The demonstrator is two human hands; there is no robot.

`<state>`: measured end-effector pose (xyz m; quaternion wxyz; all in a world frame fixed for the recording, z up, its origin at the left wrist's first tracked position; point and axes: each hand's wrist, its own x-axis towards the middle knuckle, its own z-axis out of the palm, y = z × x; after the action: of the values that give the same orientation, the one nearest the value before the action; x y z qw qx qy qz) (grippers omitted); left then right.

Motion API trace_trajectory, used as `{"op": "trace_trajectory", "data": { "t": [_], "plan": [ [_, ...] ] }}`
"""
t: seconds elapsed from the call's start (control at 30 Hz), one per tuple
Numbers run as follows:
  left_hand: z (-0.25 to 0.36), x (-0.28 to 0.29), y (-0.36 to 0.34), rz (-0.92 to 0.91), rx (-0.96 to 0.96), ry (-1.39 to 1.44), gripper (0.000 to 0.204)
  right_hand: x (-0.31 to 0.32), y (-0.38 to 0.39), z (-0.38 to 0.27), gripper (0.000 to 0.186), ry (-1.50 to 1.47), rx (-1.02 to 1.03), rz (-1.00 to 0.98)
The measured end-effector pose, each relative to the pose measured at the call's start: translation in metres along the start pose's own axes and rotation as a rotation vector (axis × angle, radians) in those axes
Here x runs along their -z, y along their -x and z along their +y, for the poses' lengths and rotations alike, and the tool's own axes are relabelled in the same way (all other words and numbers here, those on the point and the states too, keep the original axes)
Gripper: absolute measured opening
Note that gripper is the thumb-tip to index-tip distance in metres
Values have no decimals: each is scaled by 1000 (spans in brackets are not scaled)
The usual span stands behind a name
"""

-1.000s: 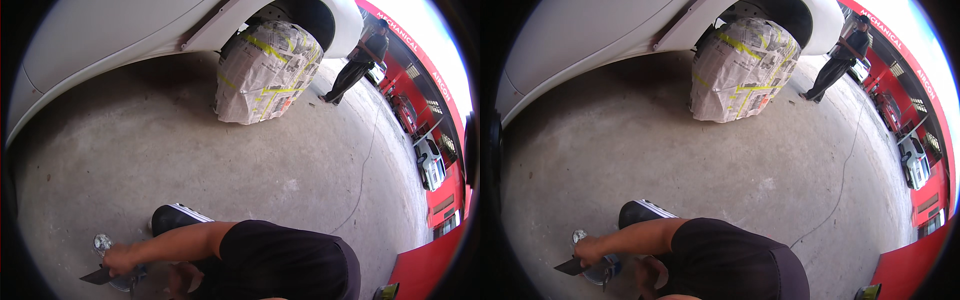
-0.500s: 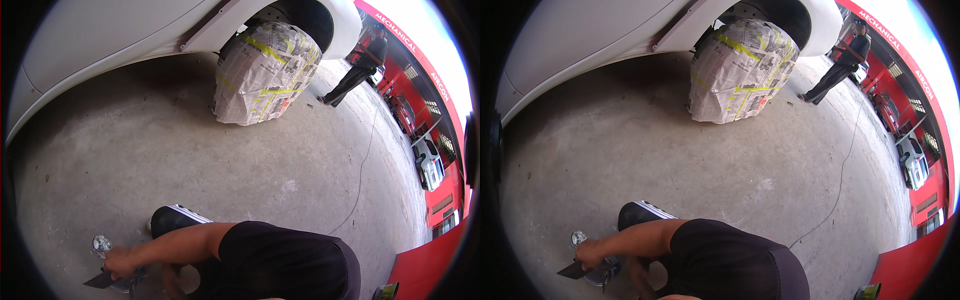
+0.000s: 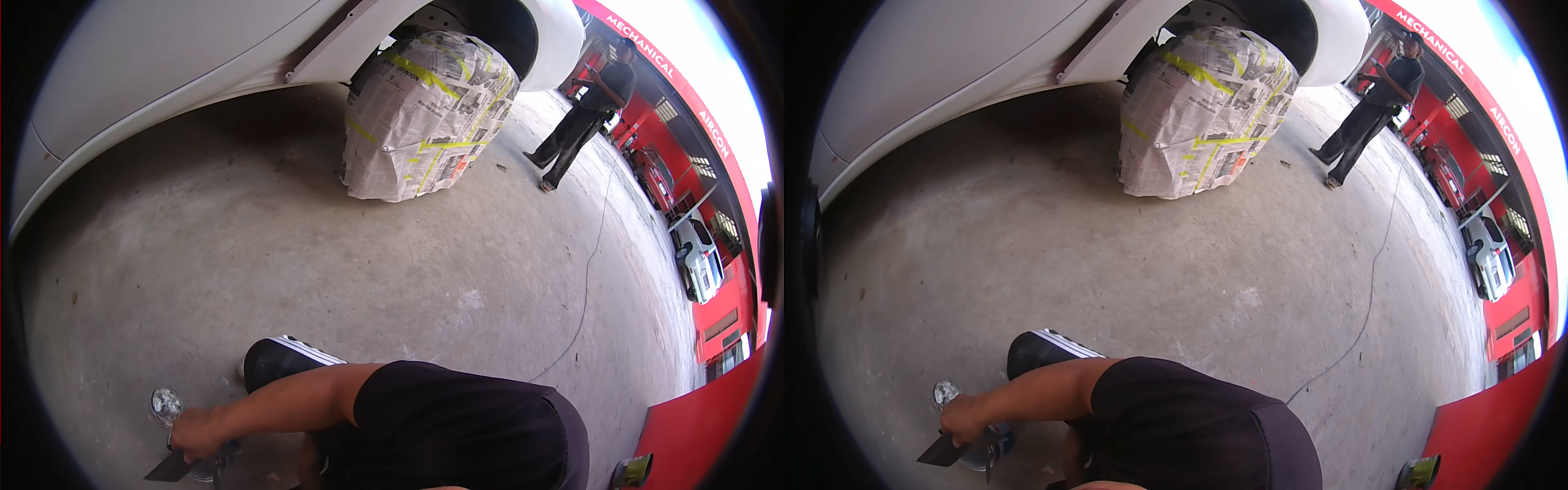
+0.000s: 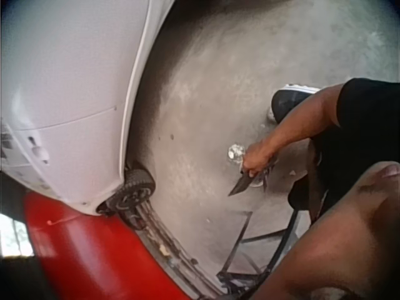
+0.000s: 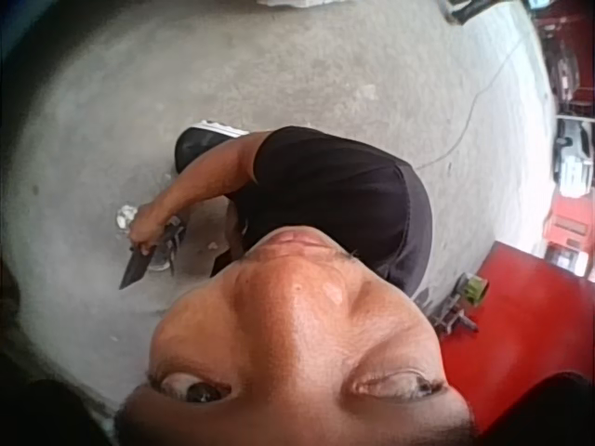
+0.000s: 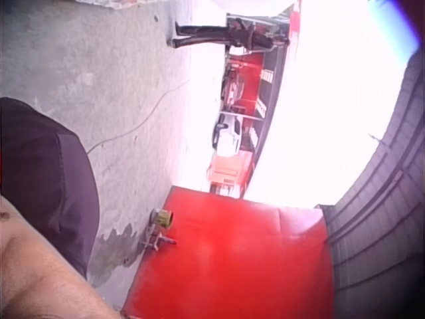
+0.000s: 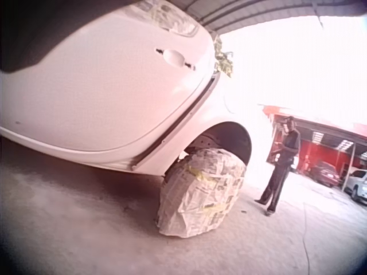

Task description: The person feels the surface of a car panel by hand, scoops putty from a can onto a spreader, applies hardener from a tube onto the putty, and mixes the filler using two spreaders.

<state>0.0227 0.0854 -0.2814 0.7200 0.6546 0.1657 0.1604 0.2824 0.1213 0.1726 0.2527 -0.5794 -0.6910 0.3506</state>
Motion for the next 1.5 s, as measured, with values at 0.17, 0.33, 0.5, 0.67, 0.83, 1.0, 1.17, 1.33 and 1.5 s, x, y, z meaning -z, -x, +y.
{"op": "trace_trajectory", "data": {
  "t": [0.17,0.33,0.5,0.67,0.83,1.0,1.17,1.33,1.5],
  "plan": [
    [20,18,3,6,-18,58,40,0,-4,4,34,-169,36,55],
    [41,20,6,6,-25,131,41,7,-10,8,37,-668,-32,129],
    [53,29,5,22,-43,197,41,11,-12,5,32,-948,-44,160],
    [60,37,8,39,-48,265,42,12,-13,0,31,-1089,-47,129],
    [55,44,0,45,-74,343,42,16,-10,-7,31,-1126,-73,139],
    [60,45,-10,54,-86,419,43,19,-10,-2,30,-1132,-68,100],
    [70,43,-18,82,-100,489,43,14,-15,-2,29,-1189,-27,75],
    [85,37,-29,113,-118,556,44,11,-19,-1,28,-1140,-16,75],
    [102,25,-48,141,-137,625,44,10,-15,-3,30,-1075,-49,93]
  ]
}}
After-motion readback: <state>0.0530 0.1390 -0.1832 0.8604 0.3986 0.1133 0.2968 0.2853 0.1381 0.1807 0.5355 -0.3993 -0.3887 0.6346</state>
